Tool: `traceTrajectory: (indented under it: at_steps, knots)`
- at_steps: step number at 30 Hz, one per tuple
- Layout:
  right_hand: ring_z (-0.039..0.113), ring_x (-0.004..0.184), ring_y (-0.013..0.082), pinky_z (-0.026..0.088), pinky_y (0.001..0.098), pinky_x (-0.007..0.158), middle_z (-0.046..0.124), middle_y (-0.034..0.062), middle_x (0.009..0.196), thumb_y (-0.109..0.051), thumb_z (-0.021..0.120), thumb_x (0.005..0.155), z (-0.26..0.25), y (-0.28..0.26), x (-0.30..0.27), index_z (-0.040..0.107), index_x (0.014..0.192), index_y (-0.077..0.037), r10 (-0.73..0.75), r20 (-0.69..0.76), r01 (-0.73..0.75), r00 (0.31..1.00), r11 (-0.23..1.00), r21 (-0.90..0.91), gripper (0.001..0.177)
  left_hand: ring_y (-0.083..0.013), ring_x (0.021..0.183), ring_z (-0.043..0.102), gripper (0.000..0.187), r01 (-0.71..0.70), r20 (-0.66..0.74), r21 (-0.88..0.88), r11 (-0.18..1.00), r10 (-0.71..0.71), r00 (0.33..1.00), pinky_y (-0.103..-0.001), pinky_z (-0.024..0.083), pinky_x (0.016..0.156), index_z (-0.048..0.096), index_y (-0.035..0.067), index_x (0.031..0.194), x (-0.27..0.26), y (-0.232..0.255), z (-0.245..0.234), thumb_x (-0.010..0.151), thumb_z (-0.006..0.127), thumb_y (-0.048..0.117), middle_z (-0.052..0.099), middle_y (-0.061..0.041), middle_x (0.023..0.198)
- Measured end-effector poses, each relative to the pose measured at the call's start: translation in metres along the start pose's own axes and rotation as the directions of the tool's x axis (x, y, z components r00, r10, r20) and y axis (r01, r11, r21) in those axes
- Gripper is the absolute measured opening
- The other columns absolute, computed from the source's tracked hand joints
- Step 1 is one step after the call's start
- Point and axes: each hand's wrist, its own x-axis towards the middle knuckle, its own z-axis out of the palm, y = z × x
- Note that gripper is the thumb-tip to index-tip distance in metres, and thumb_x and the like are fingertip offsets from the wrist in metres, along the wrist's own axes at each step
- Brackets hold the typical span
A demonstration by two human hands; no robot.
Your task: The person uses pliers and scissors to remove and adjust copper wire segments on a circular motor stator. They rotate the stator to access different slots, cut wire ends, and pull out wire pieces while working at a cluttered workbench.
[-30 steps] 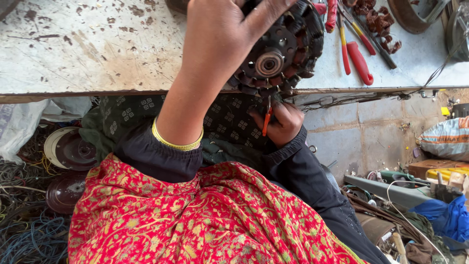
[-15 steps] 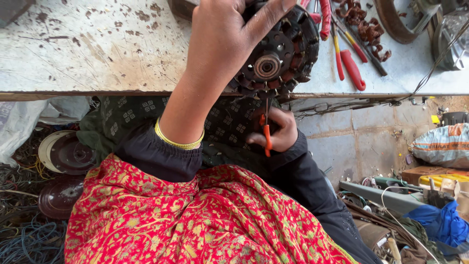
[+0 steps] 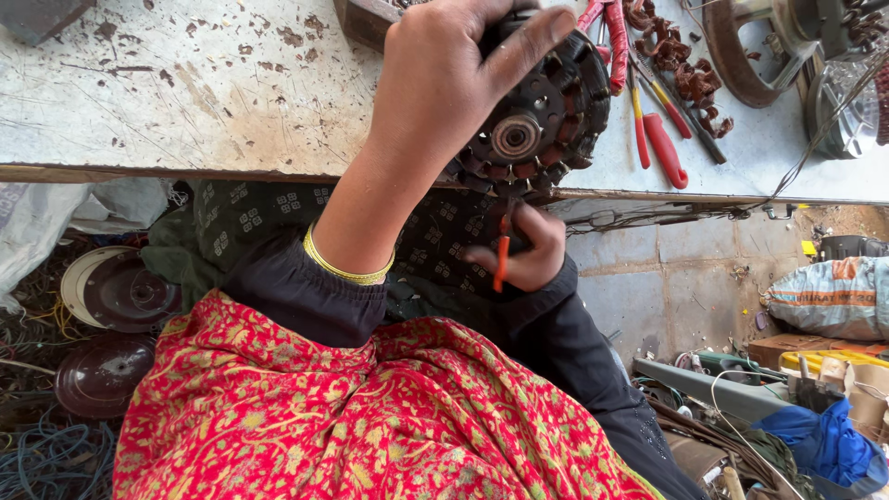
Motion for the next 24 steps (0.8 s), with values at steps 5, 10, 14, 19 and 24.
traceTrajectory:
  at_steps: [5,10,14,19,24]
  knots:
    - [0.060,0.074,0.0105,0.050,0.0286,0.069,0.064,0.0000,0.080,-0.050,0.095,0.068,-0.018,0.000,0.003,0.068,0.100,-0.002,0.003,0.286,-0.089,0.958,0.954,0.288,0.062,-0.0264,0.075,0.075,0.036,-0.067,-0.004,-0.020,0.998,0.067,0.998,-0.036,0.056,0.065,0.077,0.007,0.102,-0.002,-0.001,0.004,0.105,0.073,0.043,0.076,-0.010,0.086]
    - [0.061,0.084,0.0103,0.051,0.0282,0.077,0.064,0.0012,0.089,-0.055,0.091,0.069,-0.017,-0.006,0.002,0.067,0.106,-0.002,0.001,0.260,-0.075,0.966,0.958,0.275,0.069,-0.0257,0.074,0.075,0.037,-0.066,-0.024,-0.011,0.998,0.066,0.998,-0.035,0.056,0.064,0.077,0.007,0.102,-0.003,-0.001,0.005,0.105,0.073,0.044,0.075,-0.009,0.085]
    - [0.056,0.080,0.0085,0.050,0.0267,0.073,0.061,0.0006,0.086,-0.048,0.094,0.069,-0.017,-0.012,-0.002,0.065,0.108,-0.002,0.058,0.252,-0.130,0.966,0.951,0.280,0.067,-0.0266,0.066,0.071,0.036,-0.022,0.009,0.011,1.000,0.022,1.000,-0.037,0.051,0.058,0.077,0.007,0.097,-0.002,0.000,0.003,0.105,0.075,0.042,0.071,-0.009,0.076]
    - [0.054,0.072,0.0067,0.048,0.0249,0.066,0.060,0.0005,0.077,-0.024,0.093,0.076,-0.008,-0.014,-0.008,0.067,0.096,-0.002,0.124,0.215,-0.176,0.969,0.954,0.242,0.040,-0.0261,0.067,0.071,0.032,-0.067,0.004,0.010,0.998,0.067,0.998,-0.036,0.051,0.059,0.077,0.006,0.100,-0.004,-0.001,0.004,0.104,0.073,0.038,0.071,-0.009,0.077]
    - [0.056,0.068,0.0044,0.049,0.0231,0.063,0.063,-0.0003,0.073,-0.010,0.080,0.084,0.000,-0.011,-0.010,0.068,0.094,-0.002,0.207,0.161,-0.245,0.965,0.931,0.270,0.018,-0.0232,0.065,0.071,0.031,-0.045,0.026,-0.009,0.999,0.046,0.999,-0.035,0.049,0.057,0.078,0.008,0.100,-0.005,-0.001,0.005,0.104,0.075,0.038,0.071,-0.007,0.076]
